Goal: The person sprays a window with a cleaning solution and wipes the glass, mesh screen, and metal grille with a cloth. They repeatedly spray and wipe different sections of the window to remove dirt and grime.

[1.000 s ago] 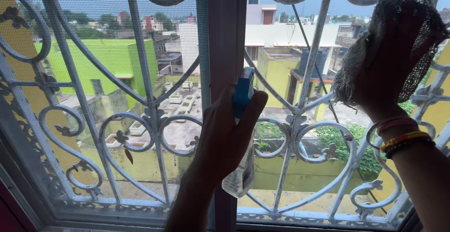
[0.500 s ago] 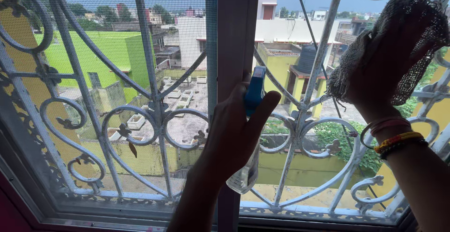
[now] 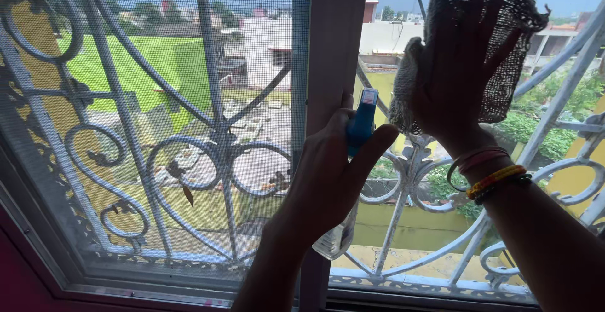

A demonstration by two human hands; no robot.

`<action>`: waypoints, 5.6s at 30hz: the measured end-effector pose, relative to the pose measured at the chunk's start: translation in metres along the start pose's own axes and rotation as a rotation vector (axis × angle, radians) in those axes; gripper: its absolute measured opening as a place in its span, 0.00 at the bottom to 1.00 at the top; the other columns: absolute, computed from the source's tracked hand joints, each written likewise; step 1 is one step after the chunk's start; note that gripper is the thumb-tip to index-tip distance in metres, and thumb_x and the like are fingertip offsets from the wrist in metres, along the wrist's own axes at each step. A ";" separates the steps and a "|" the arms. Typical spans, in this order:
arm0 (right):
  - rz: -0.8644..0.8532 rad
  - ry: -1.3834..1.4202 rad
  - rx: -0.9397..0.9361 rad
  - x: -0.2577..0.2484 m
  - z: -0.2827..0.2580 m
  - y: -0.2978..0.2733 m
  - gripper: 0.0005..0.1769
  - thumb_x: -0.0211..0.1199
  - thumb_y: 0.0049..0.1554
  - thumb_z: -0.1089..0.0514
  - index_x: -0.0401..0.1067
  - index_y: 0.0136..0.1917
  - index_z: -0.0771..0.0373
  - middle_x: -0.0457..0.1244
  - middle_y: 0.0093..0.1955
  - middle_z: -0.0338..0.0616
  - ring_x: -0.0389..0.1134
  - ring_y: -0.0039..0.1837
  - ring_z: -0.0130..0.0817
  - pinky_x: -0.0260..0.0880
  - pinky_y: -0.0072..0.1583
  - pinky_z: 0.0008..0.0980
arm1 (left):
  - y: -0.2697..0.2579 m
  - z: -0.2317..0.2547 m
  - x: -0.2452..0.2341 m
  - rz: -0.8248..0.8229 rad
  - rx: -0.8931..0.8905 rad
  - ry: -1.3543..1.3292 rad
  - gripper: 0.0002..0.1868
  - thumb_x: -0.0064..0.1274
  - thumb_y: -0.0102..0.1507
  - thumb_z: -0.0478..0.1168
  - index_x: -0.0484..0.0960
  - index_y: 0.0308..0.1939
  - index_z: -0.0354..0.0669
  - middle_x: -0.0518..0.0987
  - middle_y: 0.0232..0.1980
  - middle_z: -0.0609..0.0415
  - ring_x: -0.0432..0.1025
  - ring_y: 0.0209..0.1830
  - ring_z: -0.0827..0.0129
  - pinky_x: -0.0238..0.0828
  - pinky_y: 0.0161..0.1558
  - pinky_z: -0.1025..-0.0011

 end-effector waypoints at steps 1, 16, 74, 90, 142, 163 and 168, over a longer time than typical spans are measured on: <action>-0.022 -0.007 -0.010 0.001 -0.008 0.004 0.34 0.46 0.75 0.44 0.48 0.88 0.60 0.36 0.89 0.64 0.31 0.89 0.61 0.16 0.78 0.75 | -0.001 0.002 -0.001 0.007 0.027 0.001 0.19 0.54 0.69 0.52 0.75 0.42 0.38 0.79 0.31 0.54 0.76 0.31 0.71 0.71 0.33 0.67; -0.087 -0.070 -0.355 0.017 -0.055 0.042 0.34 0.48 0.73 0.43 0.54 0.87 0.56 0.41 0.88 0.62 0.34 0.87 0.62 0.21 0.74 0.81 | 0.004 0.009 -0.001 0.029 0.043 0.073 0.18 0.54 0.68 0.51 0.75 0.43 0.37 0.77 0.29 0.52 0.75 0.28 0.66 0.70 0.31 0.63; -0.037 -0.225 0.426 -0.014 0.170 -0.025 0.44 0.40 0.72 0.41 0.30 0.90 0.63 0.26 0.91 0.64 0.21 0.90 0.64 0.17 0.81 0.72 | 0.013 0.056 0.003 -0.048 0.009 0.036 0.26 0.50 0.68 0.49 0.74 0.68 0.40 0.75 0.26 0.54 0.67 0.23 0.74 0.65 0.28 0.67; -0.001 -0.097 -0.159 0.014 -0.030 0.025 0.36 0.50 0.71 0.46 0.47 0.87 0.57 0.42 0.86 0.62 0.39 0.88 0.59 0.26 0.80 0.74 | 0.008 0.061 0.001 -0.038 0.050 0.085 0.19 0.49 0.69 0.51 0.78 0.52 0.38 0.76 0.28 0.54 0.70 0.25 0.71 0.67 0.29 0.67; 0.061 -0.176 0.380 -0.020 0.157 -0.083 0.36 0.41 0.77 0.47 0.35 0.89 0.65 0.31 0.91 0.62 0.27 0.91 0.59 0.23 0.86 0.59 | 0.000 0.030 0.002 -0.027 0.033 0.057 0.17 0.51 0.69 0.50 0.76 0.41 0.39 0.74 0.25 0.54 0.70 0.21 0.72 0.66 0.25 0.66; -0.095 -0.081 -0.130 0.018 -0.028 -0.044 0.38 0.48 0.69 0.44 0.51 0.85 0.65 0.40 0.86 0.67 0.34 0.88 0.61 0.27 0.82 0.67 | 0.000 0.029 0.003 -0.001 0.051 0.077 0.18 0.51 0.70 0.53 0.76 0.40 0.40 0.76 0.26 0.55 0.72 0.25 0.71 0.67 0.29 0.66; -0.151 0.025 -0.209 0.030 -0.052 -0.053 0.46 0.56 0.58 0.33 0.57 0.79 0.64 0.43 0.83 0.66 0.35 0.85 0.63 0.28 0.79 0.66 | -0.003 0.026 0.002 0.002 0.033 0.093 0.19 0.50 0.69 0.54 0.75 0.40 0.40 0.75 0.24 0.55 0.71 0.22 0.71 0.65 0.27 0.66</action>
Point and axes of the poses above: each hand's wrist, its own y-axis towards the middle knuckle, its own x-axis out of the palm, z = x × y, the point moved 8 cm from there along y, towards the middle knuckle
